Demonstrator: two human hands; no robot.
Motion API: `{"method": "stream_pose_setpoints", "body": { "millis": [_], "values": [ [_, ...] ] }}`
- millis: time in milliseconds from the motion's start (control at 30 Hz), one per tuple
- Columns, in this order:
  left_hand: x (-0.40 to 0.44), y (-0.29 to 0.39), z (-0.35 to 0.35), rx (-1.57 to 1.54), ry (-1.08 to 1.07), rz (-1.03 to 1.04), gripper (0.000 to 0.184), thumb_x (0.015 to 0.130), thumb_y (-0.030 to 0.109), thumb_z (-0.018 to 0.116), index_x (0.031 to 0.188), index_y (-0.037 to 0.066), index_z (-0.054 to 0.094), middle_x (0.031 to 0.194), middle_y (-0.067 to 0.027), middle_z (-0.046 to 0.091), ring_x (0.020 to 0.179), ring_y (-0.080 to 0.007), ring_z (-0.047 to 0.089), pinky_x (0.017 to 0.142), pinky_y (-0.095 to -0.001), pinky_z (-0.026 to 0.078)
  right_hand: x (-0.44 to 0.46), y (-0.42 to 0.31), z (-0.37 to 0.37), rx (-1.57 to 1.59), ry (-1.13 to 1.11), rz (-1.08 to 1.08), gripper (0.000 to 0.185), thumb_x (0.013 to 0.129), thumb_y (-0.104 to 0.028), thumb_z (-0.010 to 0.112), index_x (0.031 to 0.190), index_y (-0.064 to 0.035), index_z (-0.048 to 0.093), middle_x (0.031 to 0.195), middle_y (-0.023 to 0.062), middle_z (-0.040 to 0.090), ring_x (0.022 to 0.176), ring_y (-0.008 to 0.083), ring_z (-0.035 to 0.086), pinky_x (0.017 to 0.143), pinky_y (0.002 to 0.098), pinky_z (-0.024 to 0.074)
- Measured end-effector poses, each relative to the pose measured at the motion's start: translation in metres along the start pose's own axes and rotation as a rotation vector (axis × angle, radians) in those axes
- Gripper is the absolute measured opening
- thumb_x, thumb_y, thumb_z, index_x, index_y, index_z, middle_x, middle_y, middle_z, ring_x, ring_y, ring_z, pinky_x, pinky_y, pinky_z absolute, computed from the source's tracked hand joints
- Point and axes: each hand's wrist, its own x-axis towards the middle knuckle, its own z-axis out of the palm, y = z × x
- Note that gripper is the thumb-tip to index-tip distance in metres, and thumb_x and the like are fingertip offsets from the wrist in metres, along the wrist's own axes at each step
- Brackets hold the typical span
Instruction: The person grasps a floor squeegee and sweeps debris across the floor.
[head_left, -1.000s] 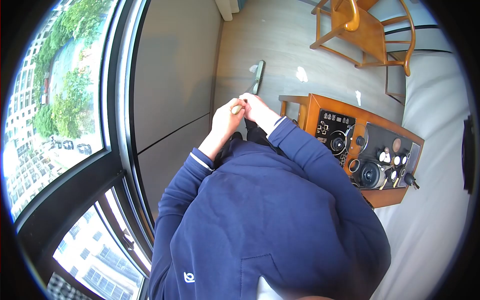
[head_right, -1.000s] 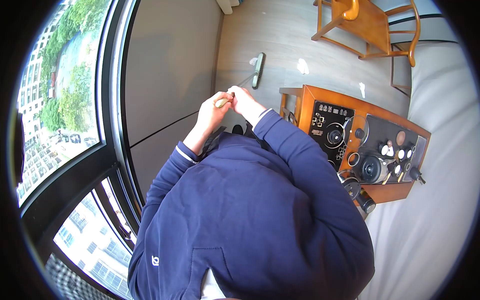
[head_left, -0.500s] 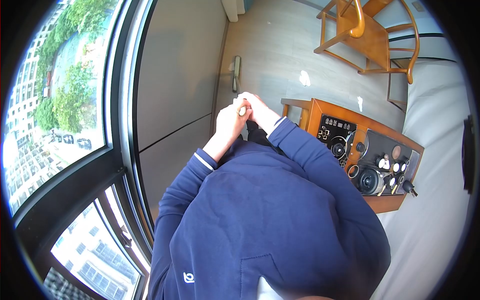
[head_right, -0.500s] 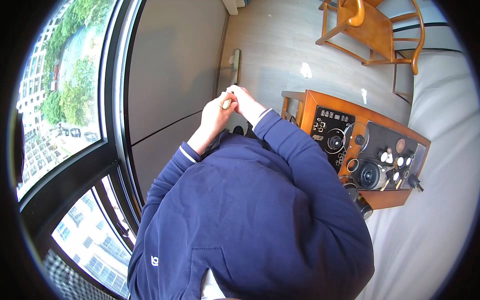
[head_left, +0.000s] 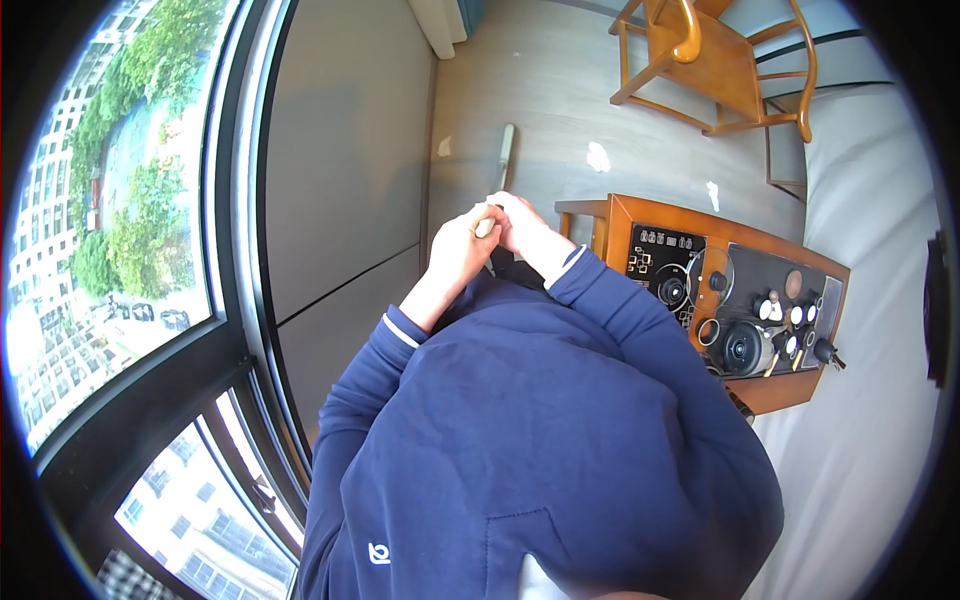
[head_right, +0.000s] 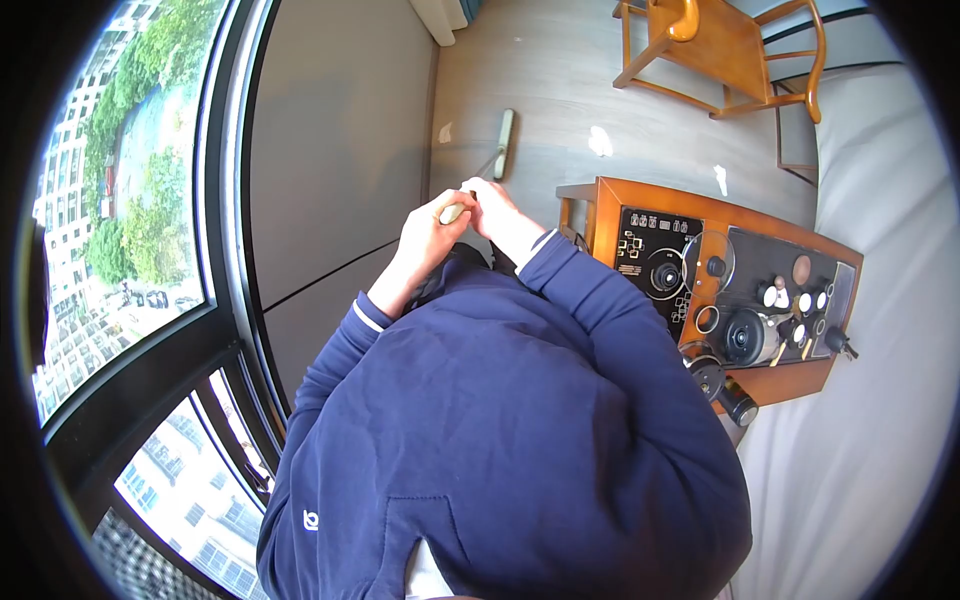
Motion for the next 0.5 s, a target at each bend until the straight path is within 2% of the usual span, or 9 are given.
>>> {"method": "stream_pose_setpoints", "body": {
  "millis": [233, 367, 433, 467, 500],
  "values": [
    [0.022, 0.004, 0.007, -0.078, -0.126, 0.017, 0.016, 0.083, 0.021, 0.063, 0.096, 0.01, 0.062, 0.091, -0.0065, 0.066, 0.084, -0.0199, 0.063, 0.077, -0.0291, 0.048, 0.006, -0.012, -0.024, 0.121, 0.081, -0.055, 0.003, 0.076, -0.003, 0.05, 0.074, -0.0016, 0.05, 0.071, 0.0095, 0.05, 0.064, 0.021, 0.052, 0.057, 0.0332, 0.044],
    [0.042, -0.001, 0.013, -0.067, -0.227, 0.014, 0.016, 0.084, 0.022, 0.063, 0.095, 0.01, 0.062, 0.089, -0.0058, 0.066, 0.083, -0.0182, 0.062, 0.077, -0.0284, 0.047, 0.017, -0.019, -0.042, 0.161, 0.053, -0.118, 0.006, 0.082, -0.006, 0.051, 0.082, 0.0005, 0.05, 0.082, 0.0104, 0.054, 0.074, 0.021, 0.055, 0.066, 0.0323, 0.0468],
    [0.054, -0.008, 0.018, -0.061, -0.23, 0.056, 0.016, 0.083, 0.027, 0.062, 0.093, 0.015, 0.062, 0.083, -0.0093, 0.065, 0.079, -0.0244, 0.062, 0.072, -0.0327, 0.048, 0.013, -0.026, -0.036, 0.195, 0.122, -0.14, 0.006, 0.082, -0.006, 0.05, 0.082, 0.0005, 0.05, 0.082, 0.0099, 0.054, 0.076, 0.0202, 0.055, 0.067, 0.0313, 0.0463],
    [0.061, -0.011, 0.02, -0.06, -0.232, 0.076, 0.016, 0.082, 0.03, 0.062, 0.091, 0.017, 0.063, 0.081, -0.0111, 0.064, 0.077, -0.0276, 0.062, 0.069, -0.0349, 0.048, 0.01, -0.031, -0.029, 0.228, 0.145, -0.138, 0.004, 0.08, -0.004, 0.05, 0.079, -0.0005, 0.049, 0.079, 0.0097, 0.052, 0.072, 0.0205, 0.053, 0.063, 0.0322, 0.0455],
    [0.068, -0.014, 0.021, -0.054, -0.265, 0.051, 0.015, 0.083, 0.027, 0.062, 0.092, 0.015, 0.063, 0.083, -0.0091, 0.065, 0.078, -0.0243, 0.062, 0.072, -0.0329, 0.048, 0.008, -0.037, -0.022, 0.261, 0.168, -0.135, 0.003, 0.077, -0.003, 0.049, 0.075, -0.0014, 0.047, 0.075, 0.0094, 0.05, 0.068, 0.0209, 0.052, 0.06, 0.0331, 0.0446]
  ]
}}
